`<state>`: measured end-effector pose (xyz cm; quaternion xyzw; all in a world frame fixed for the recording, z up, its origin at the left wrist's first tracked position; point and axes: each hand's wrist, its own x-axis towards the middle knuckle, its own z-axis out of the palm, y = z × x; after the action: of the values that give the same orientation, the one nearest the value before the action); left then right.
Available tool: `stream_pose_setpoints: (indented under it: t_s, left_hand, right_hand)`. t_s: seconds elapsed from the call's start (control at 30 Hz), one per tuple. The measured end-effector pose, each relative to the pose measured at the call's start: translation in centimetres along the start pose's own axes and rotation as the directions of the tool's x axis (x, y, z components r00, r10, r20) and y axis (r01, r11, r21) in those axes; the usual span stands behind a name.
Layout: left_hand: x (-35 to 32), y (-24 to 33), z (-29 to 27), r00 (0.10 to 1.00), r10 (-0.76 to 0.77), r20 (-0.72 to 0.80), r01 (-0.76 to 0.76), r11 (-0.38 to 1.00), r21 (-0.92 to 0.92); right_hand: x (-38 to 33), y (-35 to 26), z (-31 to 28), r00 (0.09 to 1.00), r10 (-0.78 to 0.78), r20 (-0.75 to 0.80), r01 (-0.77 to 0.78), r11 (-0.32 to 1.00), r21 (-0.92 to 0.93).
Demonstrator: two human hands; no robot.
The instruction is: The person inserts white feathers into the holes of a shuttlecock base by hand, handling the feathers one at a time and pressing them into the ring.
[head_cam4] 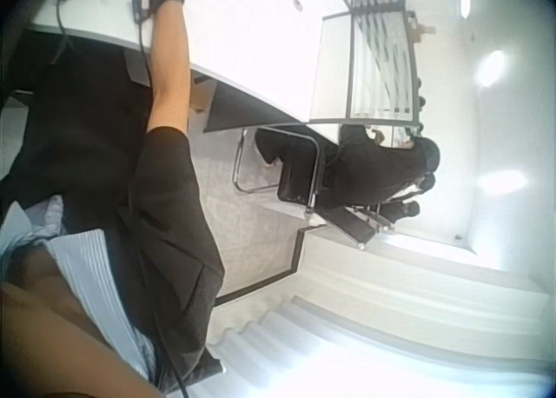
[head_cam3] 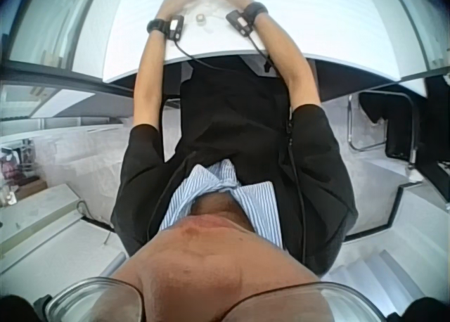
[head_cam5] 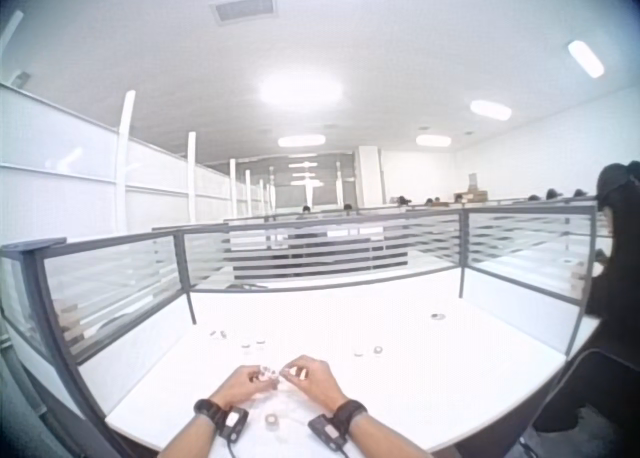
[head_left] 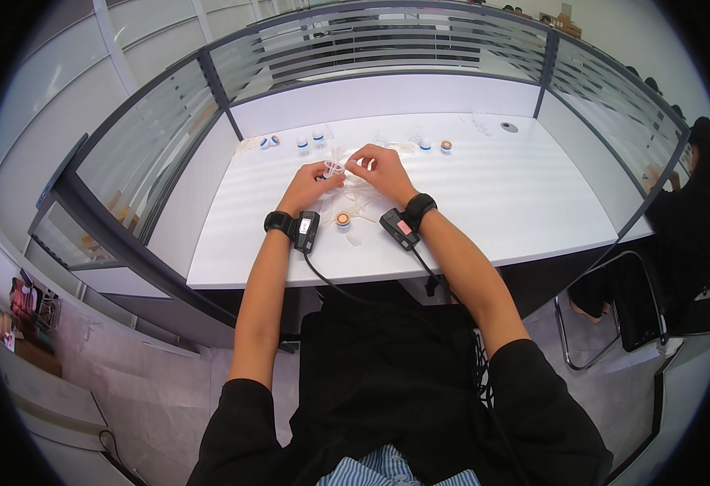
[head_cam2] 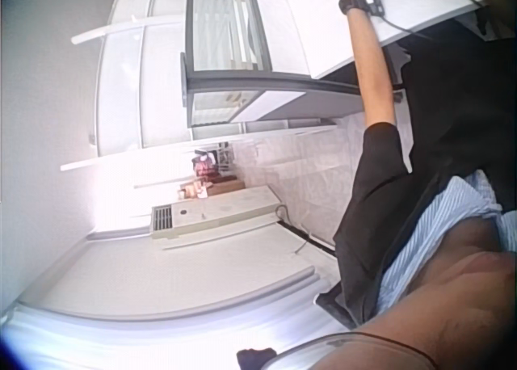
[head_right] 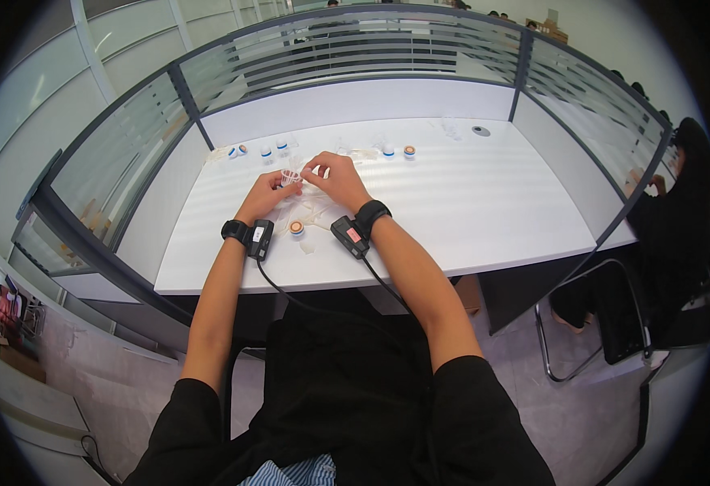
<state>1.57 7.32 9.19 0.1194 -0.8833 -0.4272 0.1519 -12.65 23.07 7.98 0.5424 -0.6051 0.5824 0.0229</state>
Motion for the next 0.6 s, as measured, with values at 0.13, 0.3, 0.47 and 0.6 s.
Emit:
stream_pose_setpoints:
  t_s: [0.13,0.3,0.47,0.6]
  left_hand:
    - [0.2,-0.1,0.1,1.000,0.007,-0.003,-0.007,1.000,0.005]
    - [0.3,-0.5,0.2,0.999,0.033,-0.025,-0.034,0.997,-0.062]
    - [0.2,-0.7,0.1,0.999,0.026,-0.026,-0.028,0.997,-0.068]
    - [0.1,-0.4,0.3,0.999,0.033,-0.035,-0.035,0.997,-0.070]
  right_hand:
    - [0.0,-0.3,-0.2,0.998,0.041,0.039,-0.043,0.998,0.042]
    - [-0.1,-0.5,-0.2,0.998,0.045,0.053,-0.047,0.998,0.045]
    - [0.0,-0.9,-0.3,0.996,0.049,0.078,-0.057,0.992,0.111]
    - [-0.3,-0.9,-0.2,0.980,0.168,0.107,-0.190,0.948,0.255]
